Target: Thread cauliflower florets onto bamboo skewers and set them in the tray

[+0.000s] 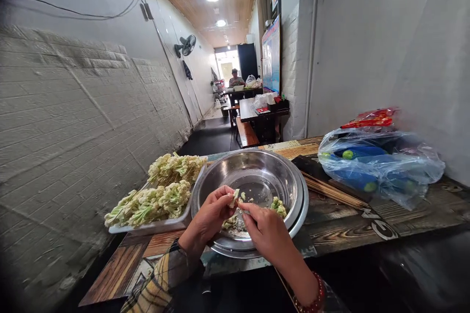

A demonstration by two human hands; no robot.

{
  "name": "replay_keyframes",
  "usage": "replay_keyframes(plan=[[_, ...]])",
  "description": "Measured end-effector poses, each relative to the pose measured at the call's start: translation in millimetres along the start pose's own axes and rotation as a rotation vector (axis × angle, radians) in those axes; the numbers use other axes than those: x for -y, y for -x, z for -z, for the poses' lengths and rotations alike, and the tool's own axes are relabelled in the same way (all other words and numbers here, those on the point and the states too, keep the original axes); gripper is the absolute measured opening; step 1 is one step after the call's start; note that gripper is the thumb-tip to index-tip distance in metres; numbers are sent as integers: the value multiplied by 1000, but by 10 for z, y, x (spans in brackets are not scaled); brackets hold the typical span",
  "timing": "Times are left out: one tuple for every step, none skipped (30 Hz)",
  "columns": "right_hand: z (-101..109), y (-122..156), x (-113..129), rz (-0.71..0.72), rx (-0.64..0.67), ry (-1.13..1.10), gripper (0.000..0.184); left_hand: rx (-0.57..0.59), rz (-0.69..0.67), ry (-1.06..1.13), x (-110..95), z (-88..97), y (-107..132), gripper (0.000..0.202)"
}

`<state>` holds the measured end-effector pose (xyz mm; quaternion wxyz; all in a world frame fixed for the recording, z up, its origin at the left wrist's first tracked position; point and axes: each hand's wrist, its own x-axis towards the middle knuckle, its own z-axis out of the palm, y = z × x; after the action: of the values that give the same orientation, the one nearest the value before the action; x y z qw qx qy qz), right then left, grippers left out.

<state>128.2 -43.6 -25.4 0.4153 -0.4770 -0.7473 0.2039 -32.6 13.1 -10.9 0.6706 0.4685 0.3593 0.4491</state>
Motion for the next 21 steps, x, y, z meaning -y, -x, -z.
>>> replay_keyframes(plan=[[0,2,-7,5,-2,-5,35,8,6,7,-5,-1,-1,23],[-2,4,-16,9,-7,-8,35,16,11,17,-8,-1,-1,24],[-4,7,-27,9,-11,-9,36,26,15,30,-8,0,-3,24],[-7,10,-39,9,-16,-10,37,34,17,42,-5,2,-4,24],[-11,13,-51,7,-17,-10,38,42,16,52,0,5,-4,24],[-16,15,-63,4,-16,-6,39,48,11,55,6,7,-4,24],[-21,18,-73,2,-14,1,40,54,3,52,14,9,-4,24],[-25,20,-82,1,-15,10,40,58,-7,44,21,11,-3,24],[-28,22,-87,3,-16,17,41,60,-17,36,27,12,-2,24],[-28,23,-89,10,-19,22,42,61,-25,31,31,13,-1,24],[-25,22,-89,17,-22,20,42,62,-31,32,33,14,0,24],[-18,21,-85,20,-21,10,43,61,-35,39,33,14,0,24],[-7,18,-80,19,-10,-7,43,58,-35,49,32,15,0,24],[6,14,-74,14,8,-26,43,52,-35,59,29,17,0,24],[22,9,-67,6,30,-46,44,45,-34,68,25,18,-1,24],[39,3,-60,-2,53,-64,44,35,-32,76,21,19,-1,25],[56,-3,-54,-10,74,-81,45,25,-29,83,18,20,-1,25],[70,-10,-50,-16,89,-96,45,17,-25,89,15,20,-1,25],[82,-15,-47,-22,99,-107,46,10,-21,94,13,18,-1,26],[90,-19,-45,-27,106,-112,46,4,-18,97,12,15,-1,26],[94,-22,-44,-30,109,-110,46,-1,-17,96,12,10,-1,26]])
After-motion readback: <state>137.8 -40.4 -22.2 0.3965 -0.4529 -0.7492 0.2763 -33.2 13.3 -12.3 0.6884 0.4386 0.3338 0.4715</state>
